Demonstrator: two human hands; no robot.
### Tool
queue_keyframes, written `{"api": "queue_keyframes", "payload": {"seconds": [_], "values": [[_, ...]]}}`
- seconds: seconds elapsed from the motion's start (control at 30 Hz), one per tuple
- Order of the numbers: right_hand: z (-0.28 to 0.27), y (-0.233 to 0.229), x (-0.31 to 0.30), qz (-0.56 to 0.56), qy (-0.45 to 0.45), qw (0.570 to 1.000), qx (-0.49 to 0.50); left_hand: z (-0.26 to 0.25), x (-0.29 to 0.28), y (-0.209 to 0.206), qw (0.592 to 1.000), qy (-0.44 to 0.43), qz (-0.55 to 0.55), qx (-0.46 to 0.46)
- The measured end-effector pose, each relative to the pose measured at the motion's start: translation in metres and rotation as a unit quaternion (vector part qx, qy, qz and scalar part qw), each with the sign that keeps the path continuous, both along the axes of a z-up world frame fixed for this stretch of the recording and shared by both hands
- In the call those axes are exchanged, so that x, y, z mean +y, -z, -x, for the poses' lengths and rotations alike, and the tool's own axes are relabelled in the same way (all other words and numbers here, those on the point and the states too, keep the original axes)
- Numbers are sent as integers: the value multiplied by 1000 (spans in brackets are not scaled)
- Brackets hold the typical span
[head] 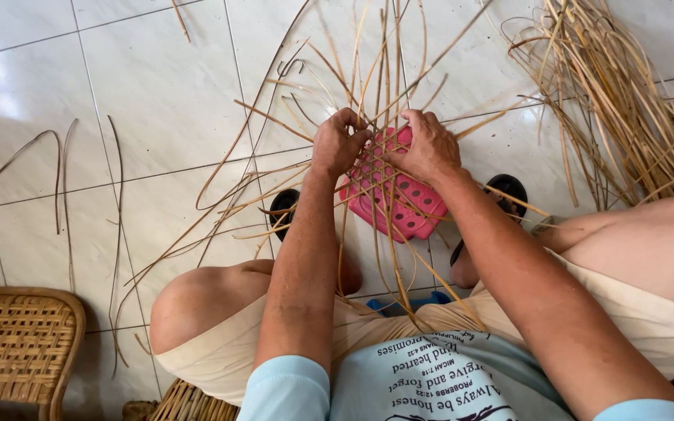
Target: The person is weaving dried plant fibers around a pink template to construct a basket on the floor.
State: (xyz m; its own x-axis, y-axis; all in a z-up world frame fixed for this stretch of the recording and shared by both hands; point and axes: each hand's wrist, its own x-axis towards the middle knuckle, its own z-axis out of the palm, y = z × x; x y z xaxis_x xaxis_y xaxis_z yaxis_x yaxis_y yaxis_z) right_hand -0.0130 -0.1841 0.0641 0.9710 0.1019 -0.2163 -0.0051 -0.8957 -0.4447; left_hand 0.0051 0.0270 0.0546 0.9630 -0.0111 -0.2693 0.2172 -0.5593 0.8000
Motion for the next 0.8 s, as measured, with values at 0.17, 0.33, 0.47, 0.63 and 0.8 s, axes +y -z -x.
{"api": "queue_keyframes", "payload": {"seconds": [0.17,0.33,0.47,0.63,0.8], "values": [[-22,13,-15,-130,110,969,181,-10,-6,4,997,-27,78,-7],[-18,10,-20,-436,255,820,270,-16,-11,1,978,-37,203,-33],[-21,7,-23,-499,262,757,331,-16,-10,5,959,-65,277,-23],[-16,15,-16,-449,211,796,347,-9,-7,12,956,-65,285,-12],[-9,21,-7,-413,212,822,330,-4,-9,-9,973,-33,229,-9]]}}
